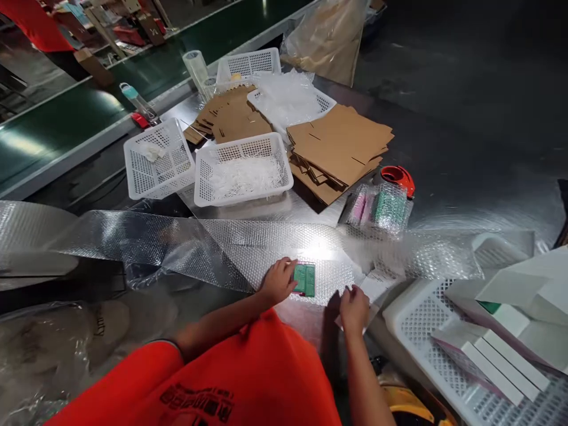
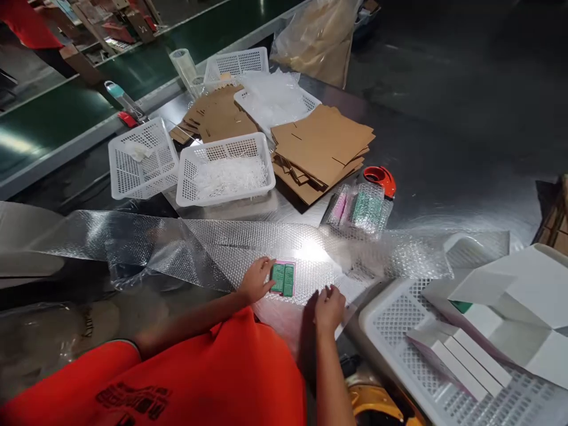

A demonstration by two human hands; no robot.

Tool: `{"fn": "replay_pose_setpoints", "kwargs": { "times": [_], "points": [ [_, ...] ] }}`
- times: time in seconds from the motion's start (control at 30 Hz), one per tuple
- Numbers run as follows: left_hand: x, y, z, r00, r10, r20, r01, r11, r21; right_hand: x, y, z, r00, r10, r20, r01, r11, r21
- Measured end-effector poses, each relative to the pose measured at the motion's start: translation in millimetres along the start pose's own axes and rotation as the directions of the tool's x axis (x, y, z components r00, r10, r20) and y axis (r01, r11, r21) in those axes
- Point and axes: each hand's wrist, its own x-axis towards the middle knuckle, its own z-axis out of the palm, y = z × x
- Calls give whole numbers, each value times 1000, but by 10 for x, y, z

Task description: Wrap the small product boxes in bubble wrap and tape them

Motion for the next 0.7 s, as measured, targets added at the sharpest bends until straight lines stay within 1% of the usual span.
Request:
{"fn": "replay_pose_setpoints", "kwargs": {
  "times": [0.03,0.07,0.1,0.13,0.17,0.2,0.23,0.37,0.47,0.57,0.63,0.7],
  "points": [
    [-21,1,-45,981,178,72,-185,977,109,10,10,-60,1000,22,-11,-23,994,-111],
    [-36,3,-80,933,321,160,-347,921,177,21,8,-104,999,41,-12,-43,975,-216],
    [-44,5,-105,874,423,238,-473,853,222,35,-6,-130,998,59,-6,-58,953,-297],
    [-48,6,-119,822,485,299,-559,788,258,53,-28,-142,997,74,5,-68,937,-344],
    [-48,5,-123,785,516,342,-611,735,294,77,-54,-143,996,85,13,-75,933,-351],
    [-46,4,-121,766,526,369,-637,696,331,106,-80,-138,995,96,14,-85,935,-345],
    [-44,0,-113,759,525,385,-648,667,367,140,-104,-132,994,108,14,-96,934,-345],
    [-37,-22,-72,748,528,403,-664,599,447,265,-161,-166,991,128,49,-107,947,-304],
    [-28,-55,-34,746,558,363,-665,592,456,293,-182,-268,993,88,79,-69,973,-220],
    [-2,-118,20,745,585,321,-664,604,440,254,-224,-364,994,32,104,-23,996,-87],
    [25,-172,59,742,591,315,-667,607,432,190,-276,-367,991,-14,136,11,1000,22],
    [56,-223,93,734,601,316,-676,605,420,89,-354,-293,986,-66,150,47,991,128]
  ]
}}
